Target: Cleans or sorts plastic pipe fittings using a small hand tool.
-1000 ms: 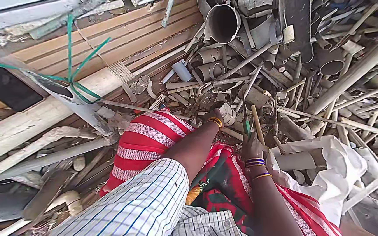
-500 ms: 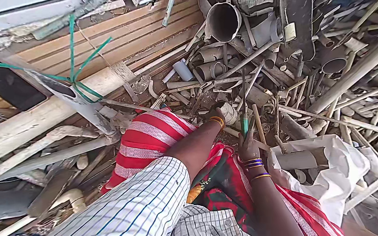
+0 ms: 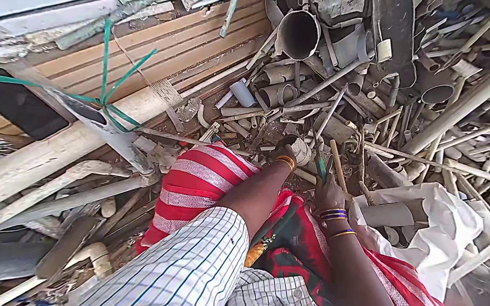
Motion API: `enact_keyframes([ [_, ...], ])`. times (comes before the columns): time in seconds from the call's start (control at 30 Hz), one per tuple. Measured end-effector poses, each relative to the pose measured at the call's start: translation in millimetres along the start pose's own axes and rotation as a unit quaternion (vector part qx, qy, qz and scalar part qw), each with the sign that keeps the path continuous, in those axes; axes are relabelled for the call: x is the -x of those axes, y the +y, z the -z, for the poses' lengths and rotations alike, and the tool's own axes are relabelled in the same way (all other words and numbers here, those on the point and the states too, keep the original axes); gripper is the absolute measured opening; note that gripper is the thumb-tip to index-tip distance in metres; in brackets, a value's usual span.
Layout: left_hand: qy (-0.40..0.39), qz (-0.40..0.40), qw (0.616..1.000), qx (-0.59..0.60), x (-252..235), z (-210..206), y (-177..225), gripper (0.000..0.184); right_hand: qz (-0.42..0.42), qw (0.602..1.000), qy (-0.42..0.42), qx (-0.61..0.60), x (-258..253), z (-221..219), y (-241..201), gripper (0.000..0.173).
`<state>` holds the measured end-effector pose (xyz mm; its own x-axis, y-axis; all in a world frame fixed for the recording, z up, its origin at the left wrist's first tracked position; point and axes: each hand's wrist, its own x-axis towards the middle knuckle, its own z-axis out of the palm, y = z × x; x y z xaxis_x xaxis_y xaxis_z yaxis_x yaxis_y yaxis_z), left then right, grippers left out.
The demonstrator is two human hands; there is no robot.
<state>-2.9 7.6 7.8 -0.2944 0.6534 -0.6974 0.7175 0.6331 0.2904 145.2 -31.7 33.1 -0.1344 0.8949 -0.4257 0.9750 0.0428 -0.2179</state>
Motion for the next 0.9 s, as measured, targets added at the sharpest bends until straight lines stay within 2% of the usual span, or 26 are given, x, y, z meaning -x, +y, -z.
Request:
enact_keyframes([
  [0.07, -0.007, -0.006, 1.000, -0.020, -3.4, 1.6, -1.8, 0.086, 0.091, 0.982, 0.159, -0.049, 7.8, -2.2, 1.8, 0.049],
  [0.1, -0.009, -0.006, 1.000, -0.028, -4.4, 0.4, -2.6, 0.087, 0.125, 0.968, 0.209, -0.057, 8.2, -8.3, 3.9, 0.048],
  [0.13, -0.010, -0.004, 0.999, -0.032, -4.1, -1.2, -2.8, 0.087, 0.126, 0.970, 0.201, -0.044, 8.7, -14.0, 5.5, 0.047],
  [0.17, -0.016, -0.002, 0.999, -0.035, -3.5, -0.2, -1.4, 0.088, 0.081, 0.990, 0.114, -0.010, 7.4, -15.1, 4.7, 0.047],
  [0.2, -0.021, 0.000, 0.999, -0.039, -3.1, 0.9, 0.7, 0.088, 0.011, 0.999, -0.023, 0.038, 0.0, -13.9, 3.5, 0.047],
  [0.23, -0.026, 0.004, 0.999, -0.045, -3.0, 0.2, 2.3, 0.088, -0.042, 0.989, -0.124, 0.064, -11.1, -18.3, 8.3, 0.047],
  [0.27, -0.024, 0.005, 0.999, -0.048, -4.9, -2.1, 2.1, 0.087, -0.080, 0.980, -0.170, 0.072, -20.8, -24.5, 16.0, 0.047],
  [0.3, -0.012, 0.004, 0.999, -0.039, -10.4, -5.5, -0.2, 0.086, -0.098, 0.977, -0.177, 0.069, -27.5, -26.9, 21.1, 0.046],
  [0.37, 0.011, -0.004, 1.000, -0.001, -23.7, -15.6, -5.2, 0.088, -0.107, 0.985, -0.132, 0.018, -28.9, -16.3, 22.3, 0.046],
  [0.43, 0.006, -0.006, 1.000, -0.007, -29.6, -16.0, -5.4, 0.092, -0.098, 0.993, -0.030, -0.055, -25.6, -4.9, 21.3, 0.050],
  [0.5, 0.001, -0.004, 1.000, -0.004, -31.2, -16.4, -6.7, 0.094, -0.094, 0.985, 0.081, -0.118, -23.9, -7.6, 23.1, 0.052],
  [0.53, 0.002, -0.001, 1.000, 0.001, -30.6, -16.7, -6.9, 0.094, -0.095, 0.980, 0.103, -0.140, -24.8, -11.2, 24.8, 0.052],
  [0.57, 0.001, 0.002, 1.000, 0.001, -28.0, -14.6, -5.9, 0.093, -0.097, 0.980, 0.089, -0.148, -26.8, -15.6, 26.5, 0.051],
  [0.6, -0.003, 0.004, 1.000, -0.007, -22.7, -11.8, -3.7, 0.091, -0.100, 0.984, 0.031, -0.141, -28.9, -20.2, 29.5, 0.050],
  [0.67, -0.015, 0.005, 0.999, -0.030, -4.5, -3.7, 5.7, 0.085, -0.104, 0.979, -0.136, -0.111, -35.6, -28.2, 38.7, 0.050],
  [0.7, -0.013, 0.005, 0.999, -0.032, -0.3, -1.6, 9.2, 0.084, -0.104, 0.975, -0.161, -0.111, -37.9, -29.7, 41.4, 0.049],
  [0.73, -0.007, 0.006, 0.999, -0.033, 0.4, -0.5, 10.3, 0.083, -0.105, 0.977, -0.138, -0.124, -37.4, -26.7, 40.2, 0.049],
  [0.83, 0.006, 0.009, 1.000, -0.007, -11.3, -6.3, 5.6, 0.084, -0.098, 0.972, 0.065, -0.203, -33.8, -16.3, 37.9, 0.047],
  [0.87, 0.017, 0.008, 1.000, 0.009, -20.1, -11.0, 2.3, 0.083, -0.095, 0.969, 0.099, -0.205, -32.8, -15.5, 39.1, 0.048],
  [0.9, 0.029, 0.008, 0.999, 0.021, -30.3, -16.8, -1.1, 0.084, -0.100, 0.973, 0.087, -0.191, -31.1, -16.5, 40.4, 0.050],
])
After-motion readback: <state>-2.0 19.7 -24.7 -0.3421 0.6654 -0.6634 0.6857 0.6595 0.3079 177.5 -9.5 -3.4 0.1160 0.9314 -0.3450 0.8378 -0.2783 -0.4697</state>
